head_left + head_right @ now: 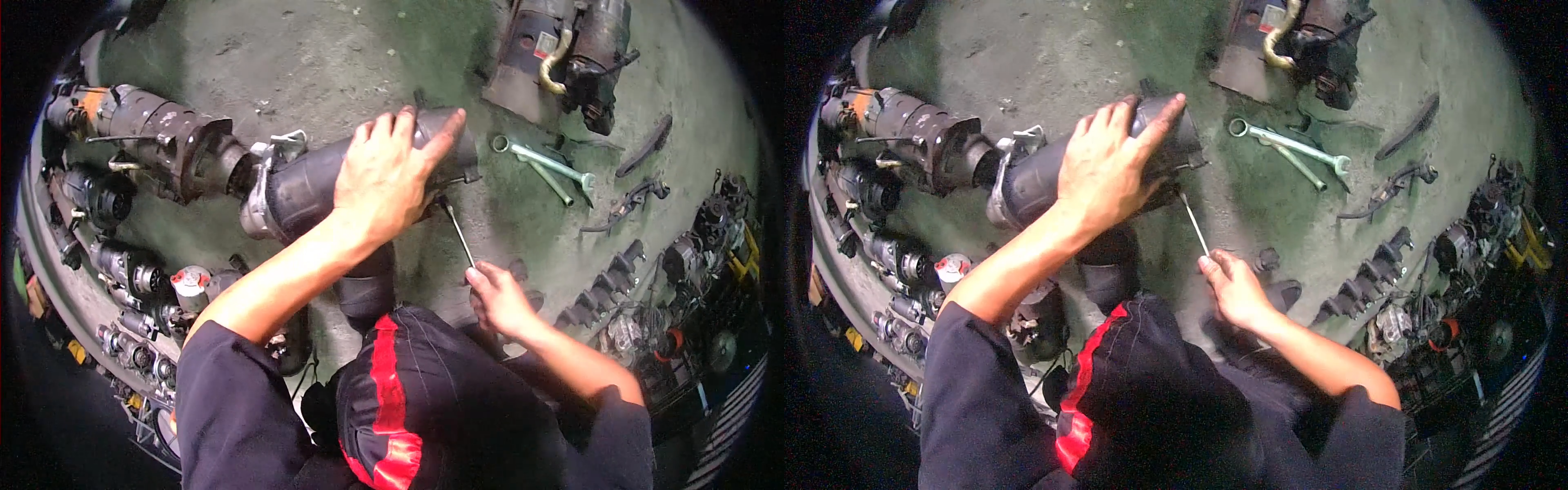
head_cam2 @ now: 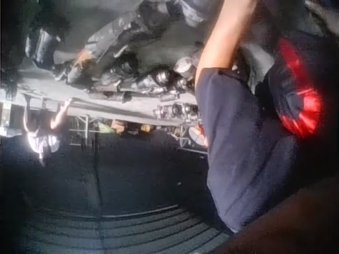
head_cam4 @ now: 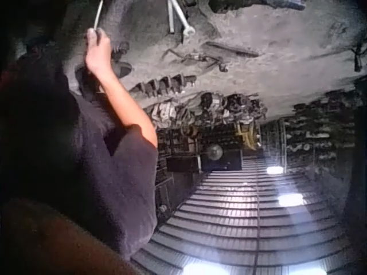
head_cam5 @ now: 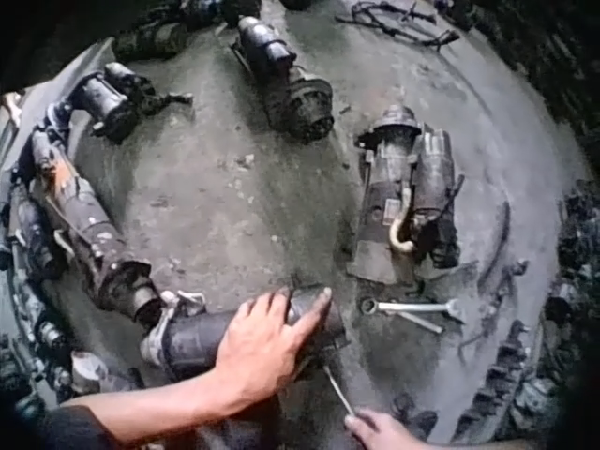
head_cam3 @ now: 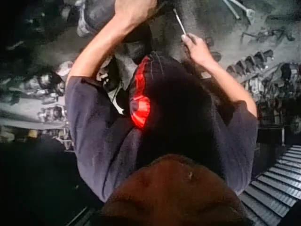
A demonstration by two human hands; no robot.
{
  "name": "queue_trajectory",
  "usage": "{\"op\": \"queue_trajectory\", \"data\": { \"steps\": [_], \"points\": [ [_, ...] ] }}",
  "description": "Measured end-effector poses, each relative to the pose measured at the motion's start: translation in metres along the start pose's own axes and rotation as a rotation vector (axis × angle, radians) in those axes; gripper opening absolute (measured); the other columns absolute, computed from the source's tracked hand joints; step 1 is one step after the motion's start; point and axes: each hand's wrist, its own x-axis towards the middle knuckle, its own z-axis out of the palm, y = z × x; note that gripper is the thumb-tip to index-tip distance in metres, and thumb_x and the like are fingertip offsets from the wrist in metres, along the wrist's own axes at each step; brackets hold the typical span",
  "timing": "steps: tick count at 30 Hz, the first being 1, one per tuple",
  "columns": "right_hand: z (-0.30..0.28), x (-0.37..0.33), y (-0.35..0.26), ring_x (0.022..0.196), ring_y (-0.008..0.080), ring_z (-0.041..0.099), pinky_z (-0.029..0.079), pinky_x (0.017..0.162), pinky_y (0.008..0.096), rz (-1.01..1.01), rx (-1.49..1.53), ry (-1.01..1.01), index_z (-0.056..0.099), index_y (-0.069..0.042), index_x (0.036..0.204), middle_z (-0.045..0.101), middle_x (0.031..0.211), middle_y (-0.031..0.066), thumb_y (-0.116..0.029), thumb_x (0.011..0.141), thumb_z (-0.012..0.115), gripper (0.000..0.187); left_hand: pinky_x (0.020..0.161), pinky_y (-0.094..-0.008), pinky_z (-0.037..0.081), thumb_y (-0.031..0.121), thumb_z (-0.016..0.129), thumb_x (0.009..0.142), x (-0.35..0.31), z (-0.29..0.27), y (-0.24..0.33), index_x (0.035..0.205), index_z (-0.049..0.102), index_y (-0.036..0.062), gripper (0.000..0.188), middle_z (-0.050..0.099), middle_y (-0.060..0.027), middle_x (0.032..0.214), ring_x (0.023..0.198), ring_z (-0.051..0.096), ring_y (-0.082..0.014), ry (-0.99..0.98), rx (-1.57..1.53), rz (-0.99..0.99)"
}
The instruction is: The recorder uses a screwdriver and wrench to remove components from a used starter motor on a workshop floor.
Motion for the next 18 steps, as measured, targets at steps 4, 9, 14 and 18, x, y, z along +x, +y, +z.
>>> {"op": "queue_trajectory", "data": {
  "steps": [4, 9, 14, 18],
  "points": [
    [0.002, -0.026, -0.089, 0.052, 0.005, 0.038, 0.033, 0.041, 0.0242, 0.315, 0.389, -0.078, 0.051, -0.004, 0.123, 0.04, 0.067, -0.0054, -0.023, 0.103, 0.055, 0.028, 0.098, -0.0475, 0.044, 0.026, 0.08, 0.074, -0.01, -0.007, -0.006, 0.155, 0.03, 0.0275, 0.095, 0.052, -0.0246, 0.133, 0.117, 0.053, -0.0371, -0.029, -0.006, -0.039],
    [0.024, 0.07, 0.08, 0.075, 0.0479, 0.064, 0.051, 0.064, 0.0521, -0.643, -0.43, 0.389, 0.05, 0.001, 0.134, 0.063, 0.086, 0.0316, -0.019, 0.099, 0.057, 0.041, 0.101, -0.0477, 0.044, 0.032, 0.087, 0.068, -0.006, -0.012, 0.009, 0.156, 0.03, 0.0288, 0.105, 0.051, -0.0221, 0.135, 0.121, 0.052, -0.0374, -0.032, -0.045, -0.009],
    [-0.008, -0.02, -0.021, 0.086, 0.0303, 0.066, 0.052, 0.067, 0.044, -0.213, -0.025, -0.003, 0.042, 0.0, 0.144, 0.067, 0.093, 0.0227, -0.02, 0.102, 0.054, 0.048, 0.1, -0.0479, 0.044, 0.033, 0.087, 0.068, -0.008, -0.011, 0.002, 0.155, 0.03, 0.0287, 0.104, 0.051, -0.0222, 0.136, 0.119, 0.053, -0.0367, -0.038, -0.027, -0.021],
    [-0.004, -0.03, -0.046, 0.079, 0.0243, 0.062, 0.054, 0.07, 0.0405, -0.065, -0.051, -0.096, 0.036, -0.003, 0.149, 0.064, 0.098, 0.0168, -0.017, 0.102, 0.052, 0.051, 0.1, -0.0472, 0.044, 0.033, 0.087, 0.067, -0.008, -0.012, -0.003, 0.155, 0.031, 0.0283, 0.104, 0.05, -0.0221, 0.136, 0.121, 0.053, -0.0366, -0.03, -0.031, -0.027]
  ]
}}
